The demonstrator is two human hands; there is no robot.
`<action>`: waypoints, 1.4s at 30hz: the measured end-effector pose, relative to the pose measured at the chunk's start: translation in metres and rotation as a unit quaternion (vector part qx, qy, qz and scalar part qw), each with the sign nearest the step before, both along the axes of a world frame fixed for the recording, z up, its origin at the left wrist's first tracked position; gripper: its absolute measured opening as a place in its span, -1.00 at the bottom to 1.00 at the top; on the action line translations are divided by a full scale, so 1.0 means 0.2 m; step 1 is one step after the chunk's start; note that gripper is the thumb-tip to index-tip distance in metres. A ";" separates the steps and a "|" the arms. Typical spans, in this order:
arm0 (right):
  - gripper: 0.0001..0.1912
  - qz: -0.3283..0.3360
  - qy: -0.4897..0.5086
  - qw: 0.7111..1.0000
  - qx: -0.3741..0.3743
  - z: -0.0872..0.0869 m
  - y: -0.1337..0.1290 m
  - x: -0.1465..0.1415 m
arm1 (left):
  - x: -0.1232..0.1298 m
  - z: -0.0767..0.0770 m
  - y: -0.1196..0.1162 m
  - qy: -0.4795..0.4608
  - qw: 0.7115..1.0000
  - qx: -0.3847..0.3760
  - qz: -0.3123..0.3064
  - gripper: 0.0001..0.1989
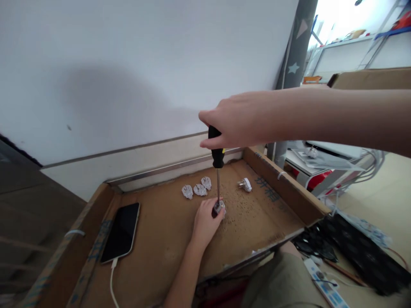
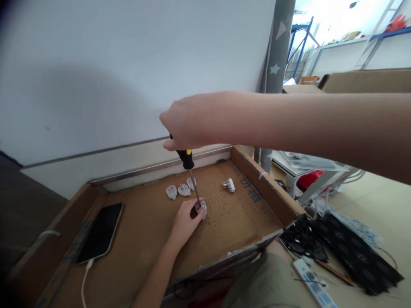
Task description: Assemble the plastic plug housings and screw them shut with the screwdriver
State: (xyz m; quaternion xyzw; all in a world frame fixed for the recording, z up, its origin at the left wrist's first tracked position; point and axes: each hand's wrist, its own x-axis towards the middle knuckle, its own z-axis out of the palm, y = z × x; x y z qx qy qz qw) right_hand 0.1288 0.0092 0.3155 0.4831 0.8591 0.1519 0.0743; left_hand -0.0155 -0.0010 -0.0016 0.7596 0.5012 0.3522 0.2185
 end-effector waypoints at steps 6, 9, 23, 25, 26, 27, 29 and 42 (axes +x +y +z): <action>-0.49 0.108 0.006 0.980 -0.166 0.01 -0.05 0.00 | 0.00 0.01 0.00 0.003 1.000 -0.006 -0.002 -0.74; -0.51 0.051 0.008 0.998 -0.045 -0.01 -0.06 -0.01 | 0.00 0.00 0.00 -0.003 1.000 -0.001 -0.007 -0.74; -0.22 0.003 0.085 0.996 0.028 -0.09 0.04 0.06 | 0.01 0.05 -0.01 0.072 0.997 0.037 0.007 -0.69; -0.31 0.015 0.091 0.996 -0.018 -0.07 0.03 0.07 | 0.01 0.05 -0.01 0.074 0.997 0.037 0.009 -0.68; -0.37 0.022 0.092 0.994 -0.046 -0.06 0.03 0.07 | 0.01 0.05 -0.01 0.073 0.997 0.034 0.008 -0.67; -0.42 0.031 0.089 0.993 -0.077 -0.04 0.03 0.07 | 0.01 0.05 -0.01 0.073 0.997 0.030 0.006 -0.67; -0.46 0.041 0.071 0.988 -0.133 -0.02 0.04 0.07 | 0.01 0.05 -0.01 0.073 0.997 0.025 0.003 -0.66; -0.52 0.043 0.030 0.996 -0.068 -0.04 -0.02 0.05 | 0.01 0.05 -0.02 0.066 0.998 0.021 -0.003 -0.68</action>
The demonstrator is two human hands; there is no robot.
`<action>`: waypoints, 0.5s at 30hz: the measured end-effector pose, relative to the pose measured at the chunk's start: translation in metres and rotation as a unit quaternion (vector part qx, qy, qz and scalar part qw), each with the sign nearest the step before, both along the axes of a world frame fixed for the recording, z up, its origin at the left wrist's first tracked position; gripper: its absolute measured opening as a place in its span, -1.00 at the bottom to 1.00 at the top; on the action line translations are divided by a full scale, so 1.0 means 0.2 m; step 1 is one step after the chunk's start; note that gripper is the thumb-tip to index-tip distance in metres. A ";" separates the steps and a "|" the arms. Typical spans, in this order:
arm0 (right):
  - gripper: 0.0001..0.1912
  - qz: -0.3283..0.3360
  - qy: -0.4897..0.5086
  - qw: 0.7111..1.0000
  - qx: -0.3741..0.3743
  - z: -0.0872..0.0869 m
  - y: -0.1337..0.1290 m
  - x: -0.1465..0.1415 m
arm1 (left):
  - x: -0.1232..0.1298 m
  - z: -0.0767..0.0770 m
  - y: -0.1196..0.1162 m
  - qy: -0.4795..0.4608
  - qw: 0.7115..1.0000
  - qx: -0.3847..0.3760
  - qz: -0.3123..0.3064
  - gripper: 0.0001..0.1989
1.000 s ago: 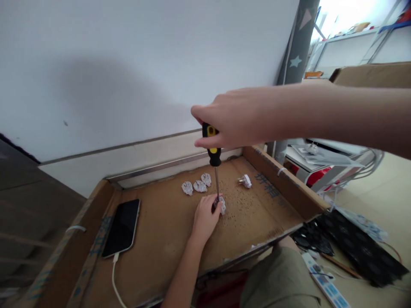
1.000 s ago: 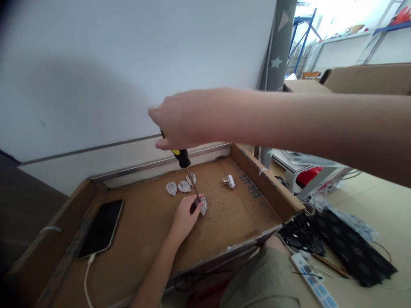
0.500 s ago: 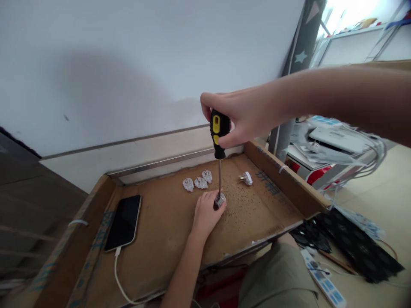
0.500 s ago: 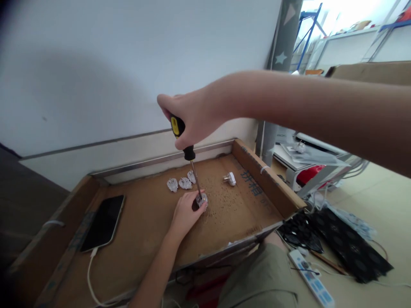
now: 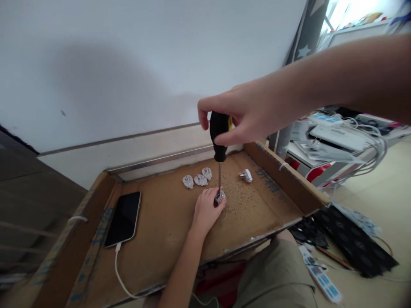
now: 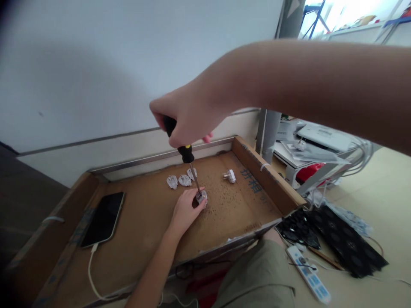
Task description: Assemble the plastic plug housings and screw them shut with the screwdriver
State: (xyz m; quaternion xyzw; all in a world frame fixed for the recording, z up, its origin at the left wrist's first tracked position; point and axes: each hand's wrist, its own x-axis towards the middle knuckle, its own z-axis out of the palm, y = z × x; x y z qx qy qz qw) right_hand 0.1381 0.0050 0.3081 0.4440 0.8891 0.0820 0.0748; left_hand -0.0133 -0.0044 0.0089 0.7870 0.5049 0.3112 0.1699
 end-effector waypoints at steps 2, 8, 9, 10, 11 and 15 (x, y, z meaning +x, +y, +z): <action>-0.43 0.003 0.011 0.995 0.100 -0.02 0.00 0.00 | 0.00 0.00 0.00 -0.003 1.000 -0.002 0.002 -0.68; -0.43 0.018 -0.019 0.999 -0.018 0.03 0.02 0.01 | -0.01 -0.02 0.00 -0.016 1.000 -0.003 -0.001 -0.69; -0.46 0.009 -0.020 0.999 -0.029 0.04 0.02 0.01 | -0.01 -0.02 0.00 -0.016 1.000 -0.003 -0.001 -0.69; -0.50 -0.002 -0.021 1.000 -0.018 0.03 0.02 0.01 | -0.01 -0.02 0.00 -0.016 1.000 -0.002 -0.001 -0.69; -0.48 -0.015 -0.021 1.000 0.014 0.03 0.02 0.00 | 0.00 -0.02 0.00 -0.016 1.000 -0.001 -0.002 -0.69; -0.18 -0.019 0.010 0.995 0.097 0.00 0.00 -0.02 | 0.00 -0.01 -0.01 -0.010 1.000 -0.002 0.003 -0.70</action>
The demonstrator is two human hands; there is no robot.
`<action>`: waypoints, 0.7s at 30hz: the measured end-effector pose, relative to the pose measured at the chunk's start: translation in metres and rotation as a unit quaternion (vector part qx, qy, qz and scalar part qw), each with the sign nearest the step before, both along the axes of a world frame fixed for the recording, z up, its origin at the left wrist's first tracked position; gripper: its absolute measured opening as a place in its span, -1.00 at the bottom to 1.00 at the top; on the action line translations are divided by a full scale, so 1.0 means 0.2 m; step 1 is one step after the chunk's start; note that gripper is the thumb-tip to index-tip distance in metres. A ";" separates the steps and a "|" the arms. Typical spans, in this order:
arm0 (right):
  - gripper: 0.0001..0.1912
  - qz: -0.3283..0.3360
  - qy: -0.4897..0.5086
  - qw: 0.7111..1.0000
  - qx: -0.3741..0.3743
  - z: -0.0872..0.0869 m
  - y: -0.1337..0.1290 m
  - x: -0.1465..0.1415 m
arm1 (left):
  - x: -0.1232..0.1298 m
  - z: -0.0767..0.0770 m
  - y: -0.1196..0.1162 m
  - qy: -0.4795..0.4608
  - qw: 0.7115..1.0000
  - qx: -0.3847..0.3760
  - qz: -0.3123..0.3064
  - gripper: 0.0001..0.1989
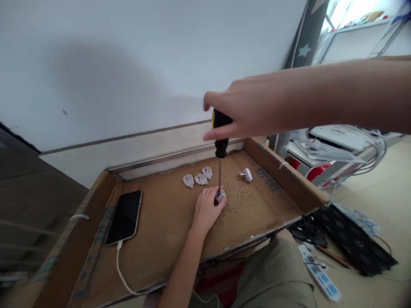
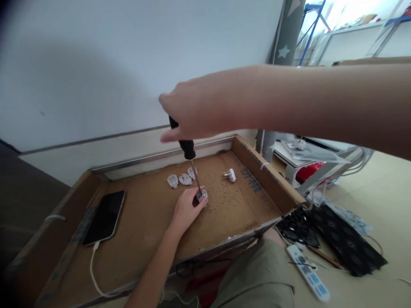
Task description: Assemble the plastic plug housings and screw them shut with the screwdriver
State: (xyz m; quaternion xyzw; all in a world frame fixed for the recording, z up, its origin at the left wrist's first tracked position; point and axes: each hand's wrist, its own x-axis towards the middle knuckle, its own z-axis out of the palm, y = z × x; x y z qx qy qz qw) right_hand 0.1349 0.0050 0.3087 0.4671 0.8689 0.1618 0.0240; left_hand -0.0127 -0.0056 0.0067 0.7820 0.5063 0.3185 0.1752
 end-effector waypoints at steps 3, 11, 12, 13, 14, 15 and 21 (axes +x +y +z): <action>-0.36 0.035 0.001 0.990 -0.138 0.01 -0.03 -0.03 | 0.01 0.01 0.00 0.007 1.000 -0.008 0.004 -0.71; -0.40 0.033 -0.008 0.999 -0.012 0.00 -0.02 -0.04 | 0.00 0.00 0.00 -0.013 1.000 0.003 0.000 -0.70; -0.43 0.028 -0.017 0.998 -0.053 0.00 -0.03 -0.04 | 0.00 0.00 0.00 -0.015 1.000 0.002 0.000 -0.70; -0.44 0.023 -0.027 0.996 -0.086 0.01 -0.05 -0.04 | 0.00 0.00 0.00 -0.016 1.000 0.001 0.000 -0.70; -0.47 0.018 -0.036 0.994 -0.104 0.01 -0.06 -0.04 | 0.00 0.00 0.00 -0.016 1.000 -0.001 0.000 -0.69; -0.50 0.017 -0.039 0.994 -0.096 0.01 -0.07 -0.04 | 0.00 0.00 0.00 -0.015 1.000 -0.002 0.000 -0.69; -0.40 0.023 -0.051 0.994 0.093 -0.05 -0.01 -0.03 | 0.00 0.00 0.00 -0.021 1.000 -0.001 -0.004 -0.71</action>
